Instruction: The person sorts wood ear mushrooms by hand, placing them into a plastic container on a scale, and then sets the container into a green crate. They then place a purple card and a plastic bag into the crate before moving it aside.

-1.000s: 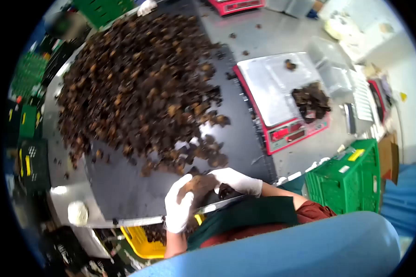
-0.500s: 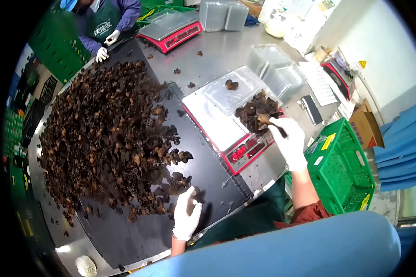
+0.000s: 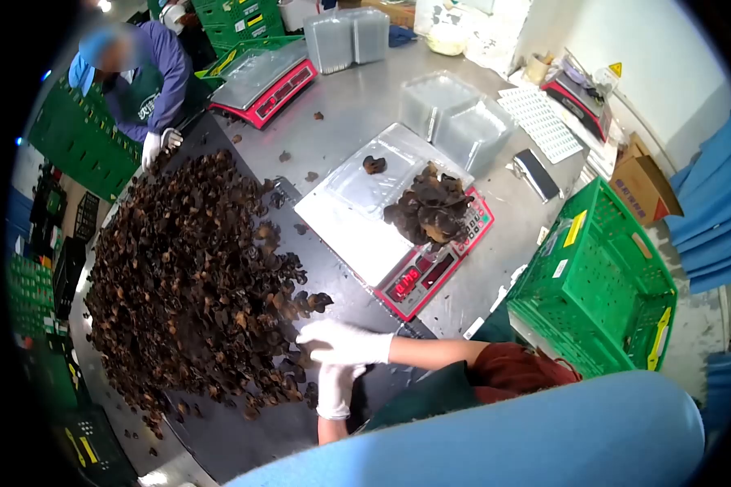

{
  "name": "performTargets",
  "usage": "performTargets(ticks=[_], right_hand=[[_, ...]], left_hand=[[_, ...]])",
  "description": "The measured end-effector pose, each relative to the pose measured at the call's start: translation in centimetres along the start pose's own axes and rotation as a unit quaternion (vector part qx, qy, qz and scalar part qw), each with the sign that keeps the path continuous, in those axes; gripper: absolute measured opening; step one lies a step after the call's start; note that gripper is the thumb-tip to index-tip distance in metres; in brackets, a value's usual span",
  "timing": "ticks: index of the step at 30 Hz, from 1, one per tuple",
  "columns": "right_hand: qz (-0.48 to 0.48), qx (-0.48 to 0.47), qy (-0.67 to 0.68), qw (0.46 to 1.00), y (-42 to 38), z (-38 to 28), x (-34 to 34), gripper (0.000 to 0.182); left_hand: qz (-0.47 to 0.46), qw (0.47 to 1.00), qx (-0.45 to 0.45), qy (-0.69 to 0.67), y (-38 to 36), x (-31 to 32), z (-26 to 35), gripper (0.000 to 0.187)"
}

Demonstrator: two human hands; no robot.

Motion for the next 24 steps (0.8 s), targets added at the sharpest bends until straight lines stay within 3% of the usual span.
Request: performTargets(ticks=[1,3,4,5,6,7,8,10,11,13,15,17,19,21,22,24], right_hand=[[0.002,-0.022,-0.052,0.998,0.2,0.2,1.6,0.036],[-0.008,-0.095,-0.072,0.993,-0.1,-1.5,0.8,0.037],[-0.022,-0.060,-0.003,0.998,-0.8,-2.3,-1.1,0.034],[0.019,-0.103,-0.026,0.994,-1.2,-4.3,-4.0,0.028],[0.110,-0.219,-0.096,0.965,-2.1,-6.2,-7.7,0.023],[0.135,-0.149,-0.122,0.972,-3.0,-7.8,-11.4,0.021],[0.156,0.015,-0.120,0.980,-4.5,-8.1,-15.1,0.021],[0.377,-0.117,-0.295,0.870,-7.0,-6.9,-21.7,0.018],[0.426,-0.080,-0.336,0.836,-8.1,-6.3,-24.4,0.020],[0.507,0.035,-0.278,0.815,-9.5,-0.7,-29.4,0.022],[0.488,0.102,-0.287,0.818,-10.0,2.8,-31.5,0.029],[0.426,0.148,-0.235,0.861,-10.2,3.8,-31.2,0.034],[0.443,0.113,-0.300,0.837,-10.6,4.3,-30.0,0.035],[0.393,0.183,-0.216,0.875,-10.9,2.1,-28.4,0.035],[0.362,0.206,-0.082,0.905,-10.9,1.9,-27.4,0.036],[0.316,0.186,-0.028,0.930,-10.6,1.9,-26.5,0.043]], left_hand=[[0.092,0.990,0.000,-0.109,0.5,1.1,1.4,0.040],[0.020,0.979,0.046,-0.199,1.0,-1.5,2.6,0.039],[0.107,0.965,0.012,-0.239,0.5,-3.0,2.8,0.037],[0.084,0.957,-0.021,-0.276,0.5,-5.3,2.6,0.035],[0.079,0.958,-0.013,-0.276,0.4,-4.7,3.2,0.035],[0.075,0.958,-0.004,-0.278,0.2,-3.6,4.0,0.034],[0.056,0.966,0.002,-0.253,0.5,-2.6,4.3,0.034],[0.023,0.981,-0.020,-0.190,1.4,-0.2,4.4,0.034],[0.011,0.988,-0.035,-0.151,2.1,1.1,4.1,0.033],[-0.025,0.998,-0.048,-0.044,3.3,5.0,3.5,0.040],[-0.080,0.992,-0.067,0.076,4.6,9.2,3.4,0.046],[-0.149,0.977,-0.007,0.151,6.1,12.5,3.3,0.052],[-0.156,0.970,0.028,0.187,7.6,14.3,3.8,0.066],[-0.143,0.952,0.110,0.249,9.0,15.0,4.1,0.071],[-0.140,0.955,0.121,0.233,9.5,15.0,4.4,0.076],[-0.103,0.925,0.177,0.320,9.3,15.8,6.5,0.080]])
Point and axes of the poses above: each hand's wrist, its own y-axis towards the middle knuckle, its own x-axis out of the palm, z = x × y, the point moved 4 cm from there along y, towards the middle knuckle, and after that the axes turned 4 degrees about x, right-handed, at the moved point
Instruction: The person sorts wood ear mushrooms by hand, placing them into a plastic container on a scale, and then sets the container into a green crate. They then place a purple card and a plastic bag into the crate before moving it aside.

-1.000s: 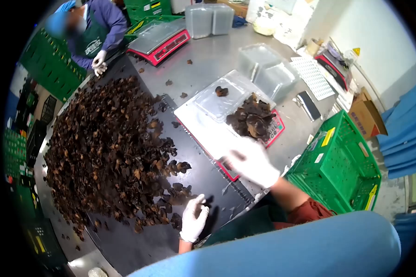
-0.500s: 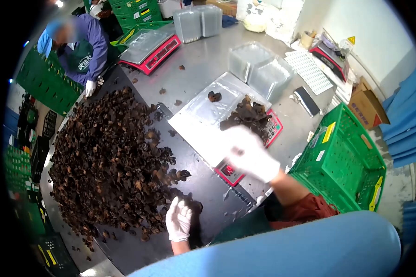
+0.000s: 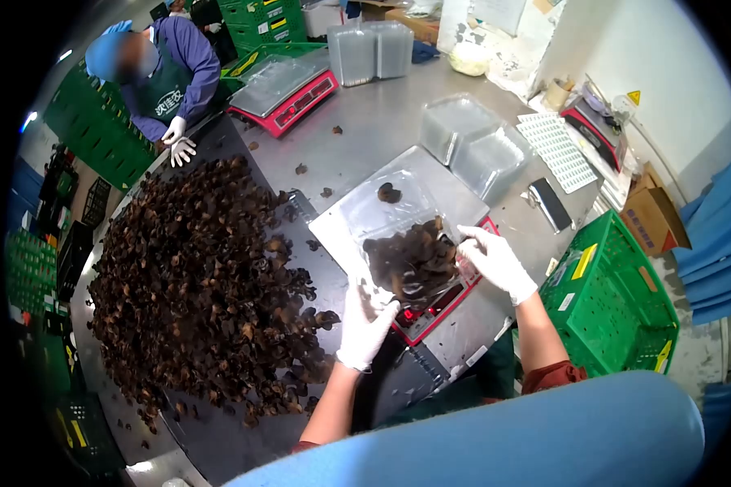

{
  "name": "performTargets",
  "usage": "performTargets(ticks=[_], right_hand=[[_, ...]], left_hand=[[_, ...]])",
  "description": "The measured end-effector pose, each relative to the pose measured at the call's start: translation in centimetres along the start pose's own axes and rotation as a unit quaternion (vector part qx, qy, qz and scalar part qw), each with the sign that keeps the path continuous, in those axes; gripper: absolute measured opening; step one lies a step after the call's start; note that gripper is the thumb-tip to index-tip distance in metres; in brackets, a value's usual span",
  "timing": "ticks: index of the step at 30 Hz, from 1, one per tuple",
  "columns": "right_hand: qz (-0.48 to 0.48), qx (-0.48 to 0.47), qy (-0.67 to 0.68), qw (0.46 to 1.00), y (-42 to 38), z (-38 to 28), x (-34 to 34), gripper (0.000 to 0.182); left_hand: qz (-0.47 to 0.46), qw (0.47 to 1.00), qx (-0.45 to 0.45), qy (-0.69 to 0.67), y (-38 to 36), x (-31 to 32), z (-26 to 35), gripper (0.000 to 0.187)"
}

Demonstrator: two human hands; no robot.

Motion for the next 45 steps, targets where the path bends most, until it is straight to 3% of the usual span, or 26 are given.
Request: performTargets(ticks=[2,6,9,13,18,19,21,24,27,28,30,31,32,33,36,38,39,40,41,43,45], right_hand=[[-0.043,0.013,-0.011,0.999,-0.3,-1.1,0.5,0.047],[-0.058,-0.022,-0.083,0.995,-0.1,-2.5,1.6,0.050],[-0.068,-0.049,-0.052,0.995,0.1,-1.9,2.4,0.052],[-0.086,-0.055,-0.031,0.994,0.3,-2.0,2.7,0.054],[-0.122,-0.030,-0.089,0.988,1.0,-3.2,1.7,0.051],[-0.132,-0.018,-0.091,0.987,1.8,-3.0,1.1,0.046],[-0.075,-0.086,-0.156,0.981,4.4,-3.4,0.3,0.042],[0.030,-0.093,-0.096,0.991,9.8,-1.7,0.9,0.046],[0.094,-0.113,-0.165,0.975,14.7,0.3,3.1,0.048],[0.085,-0.098,-0.084,0.988,15.5,0.6,3.5,0.049],[0.061,-0.069,0.078,0.993,16.2,0.0,4.3,0.050],[0.047,-0.061,0.111,0.991,16.0,-0.3,4.5,0.047],[0.034,-0.054,0.143,0.988,15.2,-1.6,4.2,0.045],[0.021,-0.046,0.174,0.984,14.1,-2.9,3.9,0.043],[-0.033,-0.081,0.178,0.980,11.3,-4.3,2.4,0.037],[-0.065,-0.139,0.159,0.975,8.3,-5.3,1.6,0.038],[-0.093,-0.172,0.119,0.974,7.1,-4.8,1.4,0.035],[-0.121,-0.203,0.079,0.968,5.5,-5.4,1.6,0.032],[-0.156,-0.101,0.104,0.977,3.6,-5.1,1.7,0.023],[-0.035,-0.264,-0.077,0.961,0.9,-5.2,1.9,0.031],[-0.013,-0.196,-0.107,0.975,-1.2,-4.7,2.1,0.036]], left_hand=[[0.051,0.974,0.037,0.216,0.2,-1.7,-1.0,0.093],[0.084,0.910,0.144,0.380,1.4,-1.9,2.5,0.102],[0.046,0.906,0.129,0.400,3.1,-2.1,2.0,0.103],[0.017,0.889,0.010,0.457,5.7,-2.2,3.0,0.106],[-0.003,0.875,0.064,0.480,6.1,-2.8,2.6,0.116],[-0.025,0.889,0.024,0.457,6.0,-3.4,2.5,0.118],[-0.048,0.915,0.038,0.400,5.4,-4.2,2.6,0.115],[-0.066,0.936,-0.002,0.344,3.9,-4.9,3.6,0.107],[-0.082,0.914,0.034,0.396,3.1,-4.4,3.0,0.096],[-0.077,0.929,0.001,0.361,3.2,-3.9,3.3,0.088],[-0.027,0.912,0.089,0.400,4.2,-4.0,2.2,0.086],[-0.002,0.899,0.133,0.417,4.7,-4.2,1.8,0.084],[-0.047,0.901,0.136,0.408,5.1,-3.9,2.5,0.077],[0.003,0.862,0.253,0.440,5.1,-3.6,2.7,0.065],[-0.026,0.818,0.245,0.520,4.5,-2.6,2.4,0.049],[0.004,0.946,0.157,0.283,4.8,-4.3,0.9,0.043],[0.018,0.982,0.109,0.154,5.0,-4.9,0.2,0.040],[0.086,0.995,0.034,0.039,4.5,-5.2,1.0,0.034],[0.087,0.994,0.014,-0.060,4.5,-6.4,-0.4,0.033],[0.155,0.958,-0.013,-0.240,3.0,-6.6,-0.8,0.031],[0.158,0.958,-0.097,-0.221,1.8,-6.1,-0.5,0.032]])
Point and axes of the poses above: each hand's wrist, its own y-axis towards the middle knuckle, its own x-axis out of the palm, z = x × y, the point moved 4 cm from there along y, towards the middle knuckle, and after that the axes turned 4 degrees about x, right-handed, at the moved point
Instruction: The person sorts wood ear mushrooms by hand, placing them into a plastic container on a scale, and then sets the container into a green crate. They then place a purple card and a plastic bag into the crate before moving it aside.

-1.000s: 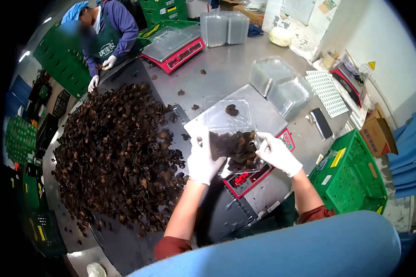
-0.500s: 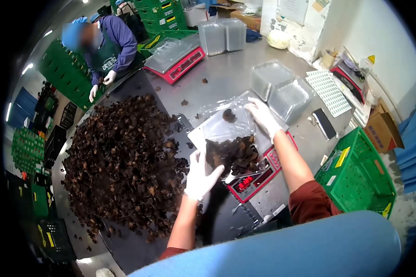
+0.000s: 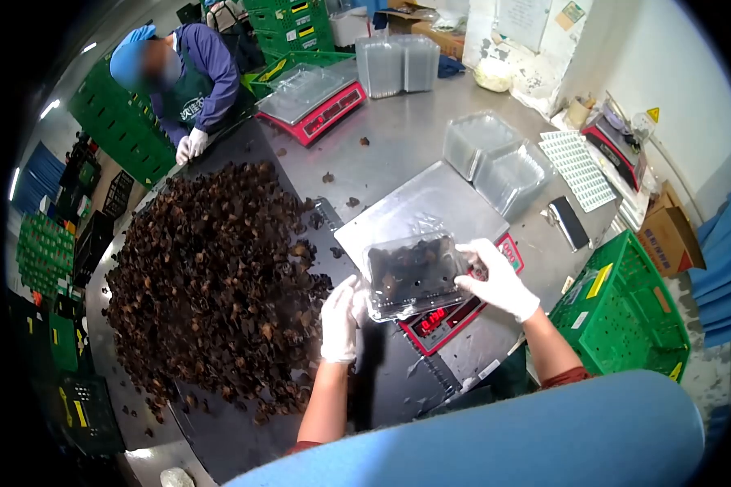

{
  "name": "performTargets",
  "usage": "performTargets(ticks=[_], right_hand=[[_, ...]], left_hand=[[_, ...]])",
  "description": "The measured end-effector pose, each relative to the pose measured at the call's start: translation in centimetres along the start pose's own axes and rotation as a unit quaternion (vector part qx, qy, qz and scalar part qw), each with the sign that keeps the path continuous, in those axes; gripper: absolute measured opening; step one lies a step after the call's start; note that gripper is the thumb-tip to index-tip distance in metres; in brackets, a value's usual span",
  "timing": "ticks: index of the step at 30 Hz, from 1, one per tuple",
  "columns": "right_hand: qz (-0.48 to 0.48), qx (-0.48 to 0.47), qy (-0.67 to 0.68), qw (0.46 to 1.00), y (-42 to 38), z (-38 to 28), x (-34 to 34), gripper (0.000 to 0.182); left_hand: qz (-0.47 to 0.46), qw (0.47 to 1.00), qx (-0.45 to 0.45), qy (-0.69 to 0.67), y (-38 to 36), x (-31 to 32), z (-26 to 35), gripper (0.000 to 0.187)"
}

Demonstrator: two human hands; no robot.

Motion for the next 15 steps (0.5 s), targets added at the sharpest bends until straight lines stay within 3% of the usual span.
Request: performTargets(ticks=[3,4,5,9,13,15], right_hand=[[-0.044,0.231,0.202,0.951,-2.4,3.7,1.6,0.033],[-0.061,0.295,0.269,0.915,-3.0,5.0,2.2,0.031],[-0.084,0.310,0.303,0.897,-3.2,5.3,2.7,0.026],[-0.080,0.288,0.402,0.865,-4.1,5.0,3.3,0.020],[-0.093,0.233,0.399,0.882,-5.1,5.7,4.4,0.019],[-0.093,0.224,0.385,0.891,-5.9,5.7,4.8,0.021]], left_hand=[[-0.106,0.984,0.045,0.133,-1.0,-0.5,-1.6,0.039],[-0.124,0.980,0.066,0.144,-0.9,-1.2,-2.8,0.030],[-0.128,0.981,0.019,0.142,-1.1,-1.0,-2.3,0.027],[-0.131,0.985,-0.076,0.088,-1.8,-1.2,-2.6,0.017],[-0.171,0.981,-0.009,0.087,-2.5,-1.7,-2.9,0.011],[-0.172,0.980,0.004,0.101,-2.9,-2.4,-3.4,0.017]])
Point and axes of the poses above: each hand's wrist, its own y-axis towards the middle knuckle, its own x-axis out of the palm, z = x × y, the point moved 4 cm from there along y, towards the middle knuckle, and after that the axes turned 4 degrees about x, right-handed, at the moved point
